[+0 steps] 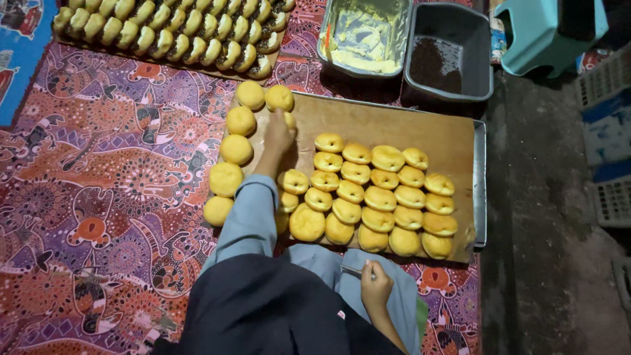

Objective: The person sits on the floor and uses a small metal tool to poke a hole in the center of each round dough ball. They pick up each dough ball from a tray, make the hole, and place it back on the tray. The task is performed repeatedly on multiple dough balls.

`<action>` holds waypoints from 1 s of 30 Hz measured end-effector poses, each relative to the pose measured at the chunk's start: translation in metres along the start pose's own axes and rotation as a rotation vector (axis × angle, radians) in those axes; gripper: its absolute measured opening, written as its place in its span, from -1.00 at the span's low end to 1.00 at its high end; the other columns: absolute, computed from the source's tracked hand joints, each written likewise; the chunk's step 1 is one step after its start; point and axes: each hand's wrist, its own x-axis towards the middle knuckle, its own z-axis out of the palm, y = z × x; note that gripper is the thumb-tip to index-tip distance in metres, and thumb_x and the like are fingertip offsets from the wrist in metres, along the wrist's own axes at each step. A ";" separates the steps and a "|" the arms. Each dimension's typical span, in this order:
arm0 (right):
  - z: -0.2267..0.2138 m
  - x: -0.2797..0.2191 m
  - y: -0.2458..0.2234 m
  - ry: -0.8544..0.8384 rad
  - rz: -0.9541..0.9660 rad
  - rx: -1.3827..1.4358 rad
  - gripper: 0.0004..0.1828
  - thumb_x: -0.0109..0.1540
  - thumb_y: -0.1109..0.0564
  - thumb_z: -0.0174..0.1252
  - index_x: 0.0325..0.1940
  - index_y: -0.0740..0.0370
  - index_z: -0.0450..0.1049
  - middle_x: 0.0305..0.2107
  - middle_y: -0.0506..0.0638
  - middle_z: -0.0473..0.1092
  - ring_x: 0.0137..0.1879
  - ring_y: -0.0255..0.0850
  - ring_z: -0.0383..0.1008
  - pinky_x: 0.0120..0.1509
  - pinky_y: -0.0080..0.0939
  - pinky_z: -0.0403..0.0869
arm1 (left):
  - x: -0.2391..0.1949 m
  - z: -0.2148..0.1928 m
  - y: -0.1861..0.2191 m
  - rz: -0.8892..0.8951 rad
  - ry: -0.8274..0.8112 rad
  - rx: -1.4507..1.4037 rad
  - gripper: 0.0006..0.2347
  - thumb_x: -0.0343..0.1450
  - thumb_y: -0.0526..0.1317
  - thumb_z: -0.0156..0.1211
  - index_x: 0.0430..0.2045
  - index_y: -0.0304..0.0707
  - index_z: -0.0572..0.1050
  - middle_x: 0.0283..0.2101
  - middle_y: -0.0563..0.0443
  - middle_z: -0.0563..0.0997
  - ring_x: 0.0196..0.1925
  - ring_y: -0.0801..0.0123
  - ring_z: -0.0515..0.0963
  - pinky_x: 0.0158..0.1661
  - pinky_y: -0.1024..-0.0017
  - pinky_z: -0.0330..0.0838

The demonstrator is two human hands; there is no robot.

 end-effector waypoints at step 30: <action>-0.152 -0.050 -0.213 0.034 -0.504 0.260 -0.80 0.36 0.17 0.15 -0.35 0.25 0.38 -0.58 0.00 0.41 -0.52 -0.27 0.41 -0.40 -0.23 0.37 | -0.424 -0.209 0.171 0.016 -0.316 -1.688 -0.65 0.35 -0.32 0.36 0.02 -0.40 0.51 -0.17 -0.19 0.66 -0.21 0.21 0.68 -0.14 0.29 0.63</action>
